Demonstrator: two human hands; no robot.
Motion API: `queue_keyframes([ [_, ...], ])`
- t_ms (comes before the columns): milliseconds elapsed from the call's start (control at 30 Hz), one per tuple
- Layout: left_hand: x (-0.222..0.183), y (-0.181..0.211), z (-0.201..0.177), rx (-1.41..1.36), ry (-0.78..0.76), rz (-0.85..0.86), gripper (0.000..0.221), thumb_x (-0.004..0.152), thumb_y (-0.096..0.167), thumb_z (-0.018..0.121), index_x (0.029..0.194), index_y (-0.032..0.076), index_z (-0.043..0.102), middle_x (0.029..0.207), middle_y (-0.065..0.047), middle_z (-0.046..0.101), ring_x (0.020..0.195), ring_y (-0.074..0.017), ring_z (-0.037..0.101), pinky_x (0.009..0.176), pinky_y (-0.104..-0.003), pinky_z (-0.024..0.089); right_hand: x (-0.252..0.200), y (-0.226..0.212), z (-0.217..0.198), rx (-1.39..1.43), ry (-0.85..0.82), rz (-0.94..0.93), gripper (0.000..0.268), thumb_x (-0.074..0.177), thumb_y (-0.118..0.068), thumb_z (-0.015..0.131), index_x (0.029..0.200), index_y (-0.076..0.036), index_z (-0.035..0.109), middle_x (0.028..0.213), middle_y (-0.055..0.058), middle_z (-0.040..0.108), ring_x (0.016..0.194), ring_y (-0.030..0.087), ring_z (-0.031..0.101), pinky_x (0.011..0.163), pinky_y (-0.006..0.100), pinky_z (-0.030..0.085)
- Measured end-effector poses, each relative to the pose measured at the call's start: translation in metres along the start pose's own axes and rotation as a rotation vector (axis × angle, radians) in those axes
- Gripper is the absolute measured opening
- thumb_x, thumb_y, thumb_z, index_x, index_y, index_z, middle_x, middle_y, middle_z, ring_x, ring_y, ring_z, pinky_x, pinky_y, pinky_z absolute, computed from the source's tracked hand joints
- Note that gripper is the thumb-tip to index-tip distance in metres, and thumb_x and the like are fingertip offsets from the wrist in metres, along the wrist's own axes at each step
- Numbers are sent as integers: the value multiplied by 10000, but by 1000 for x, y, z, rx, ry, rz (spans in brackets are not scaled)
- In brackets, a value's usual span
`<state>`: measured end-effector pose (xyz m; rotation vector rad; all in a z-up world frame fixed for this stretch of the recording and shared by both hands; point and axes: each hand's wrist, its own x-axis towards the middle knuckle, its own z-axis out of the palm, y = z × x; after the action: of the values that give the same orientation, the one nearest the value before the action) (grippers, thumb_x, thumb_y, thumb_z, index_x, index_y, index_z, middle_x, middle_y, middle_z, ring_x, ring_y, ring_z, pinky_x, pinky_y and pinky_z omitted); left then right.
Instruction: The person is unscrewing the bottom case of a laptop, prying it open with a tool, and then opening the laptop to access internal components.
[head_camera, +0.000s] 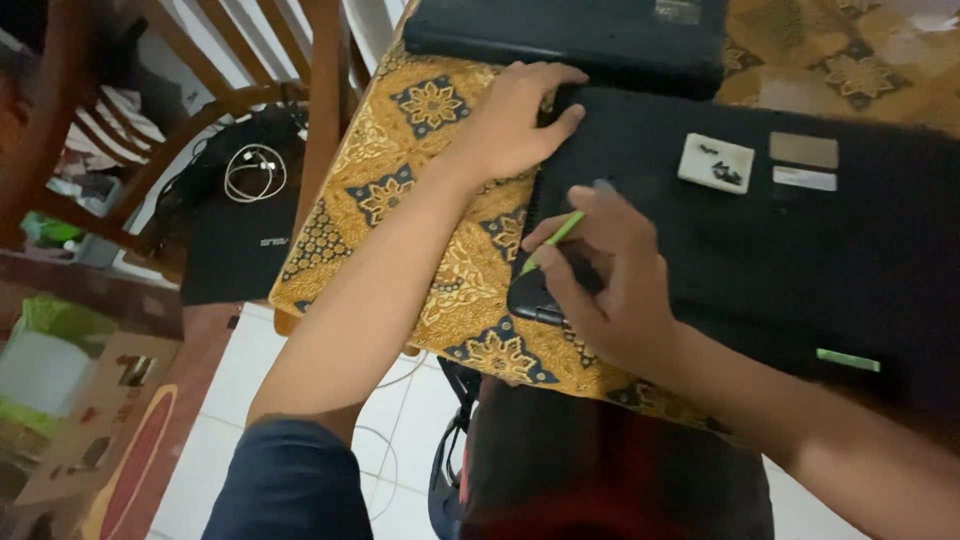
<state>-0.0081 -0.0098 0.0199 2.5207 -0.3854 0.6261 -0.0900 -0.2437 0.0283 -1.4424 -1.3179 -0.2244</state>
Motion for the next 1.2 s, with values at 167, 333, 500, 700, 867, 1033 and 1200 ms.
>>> queue_keyframes([
  [167,1,-7,5,31,48,48,382,1037,319,617,1302,48,663,1071,-163,746,924,-349,675,790,-491,517,4,-1,3,62,-27,23,536,1106,-17,536,1510,-98,193,1079,249,672,808,219,721,779,300,580],
  [333,0,-7,5,33,54,40,378,1030,337,622,1294,69,659,1099,-153,736,958,-344,655,770,-478,518,-1,-2,2,181,-28,55,693,1112,14,532,1578,-251,92,1082,238,699,634,172,620,714,298,500],
  [500,2,-3,3,21,55,20,381,1012,312,628,1281,48,679,1230,-164,736,1095,-371,664,874,-496,534,3,-1,1,12,-89,1,499,1061,-67,580,1442,0,265,932,146,693,729,190,687,922,392,522],
  [700,2,-1,2,-18,-5,-36,420,1033,341,592,1344,63,642,1319,-156,688,1184,-374,624,948,-534,520,-4,9,1,65,-158,103,459,1046,-117,566,1451,-12,379,1082,145,694,720,210,729,751,377,600],
  [867,2,7,-5,-31,-18,-41,409,1027,324,592,1336,62,649,1116,-148,720,941,-324,640,840,-489,485,-6,9,2,5,-118,-33,530,1067,-100,582,1499,-30,284,1153,182,677,896,236,751,873,386,629],
  [1033,1,14,-8,-74,-84,-91,424,1056,302,560,1398,53,596,1332,-194,660,1120,-393,611,894,-567,509,-15,17,4,-102,-101,-12,509,1061,-254,637,1456,-46,393,1005,94,624,795,185,646,733,345,526],
  [1200,4,12,-8,-29,-81,-102,392,1036,290,581,1351,67,644,954,-106,659,906,-315,588,786,-462,456,0,8,-1,32,-170,-206,669,1024,24,766,1513,-97,326,1038,164,592,829,238,579,762,374,495],
])
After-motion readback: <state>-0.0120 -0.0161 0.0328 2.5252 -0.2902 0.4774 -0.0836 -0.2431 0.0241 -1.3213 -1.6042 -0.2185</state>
